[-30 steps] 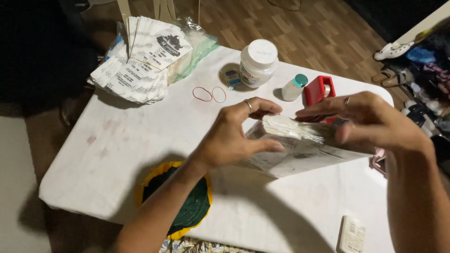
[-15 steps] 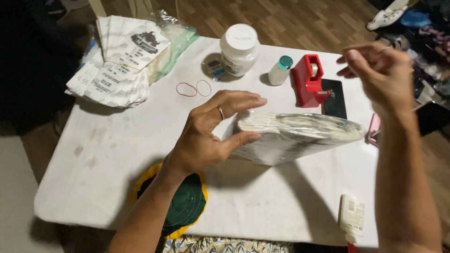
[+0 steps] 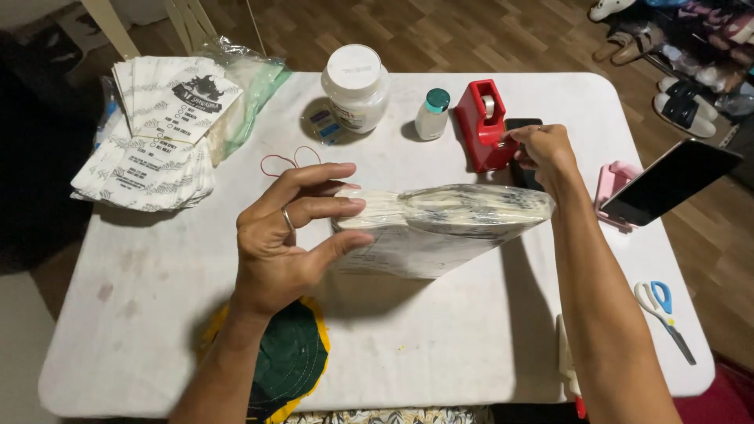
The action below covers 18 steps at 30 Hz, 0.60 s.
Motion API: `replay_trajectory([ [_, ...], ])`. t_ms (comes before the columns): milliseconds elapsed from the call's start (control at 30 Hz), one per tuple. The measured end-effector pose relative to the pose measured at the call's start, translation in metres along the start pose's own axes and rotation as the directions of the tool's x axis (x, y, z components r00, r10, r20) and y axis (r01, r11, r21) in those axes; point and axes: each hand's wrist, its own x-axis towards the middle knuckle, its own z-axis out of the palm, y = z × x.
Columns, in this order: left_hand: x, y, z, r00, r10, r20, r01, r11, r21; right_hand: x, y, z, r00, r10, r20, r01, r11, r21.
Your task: The person organizes paper food wraps by hand, counting them out and securing a stack with a rubber band, then places a piece of paper on a stack and uses shears to cut the paper to size before securing the package with tape from a dispenser.
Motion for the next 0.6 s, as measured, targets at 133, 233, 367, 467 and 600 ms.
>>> replay_trajectory([
  [133, 0.0, 0.003, -0.002, 0.998, 0.049, 0.038, -0.049, 0.999, 0.019, 0.006, 0.005, 0.002, 1.0, -0.01, -0.006, 0.01, 0.998, 0.067],
  [233, 0.0, 0.003, -0.002, 0.996, 0.075, 0.037, -0.077, 0.995, 0.058, 0.007, 0.009, 0.0, 0.999, -0.032, 0.005, 0.031, 0.995, 0.097],
  [367, 0.0, 0.002, -0.001, 0.996, 0.085, 0.018, -0.087, 0.987, 0.133, -0.009, 0.007, -0.008, 0.995, -0.095, -0.016, 0.096, 0.993, 0.068],
  [467, 0.0, 0.002, 0.0, 0.997, 0.074, 0.011, -0.074, 0.987, 0.14, -0.027, 0.014, -0.014, 0.996, -0.092, -0.011, 0.092, 0.988, 0.123],
  [600, 0.0, 0.001, 0.002, 0.996, 0.087, -0.005, -0.086, 0.986, 0.141, -0.023, 0.048, -0.011, 0.998, -0.069, -0.009, 0.068, 0.942, 0.328],
])
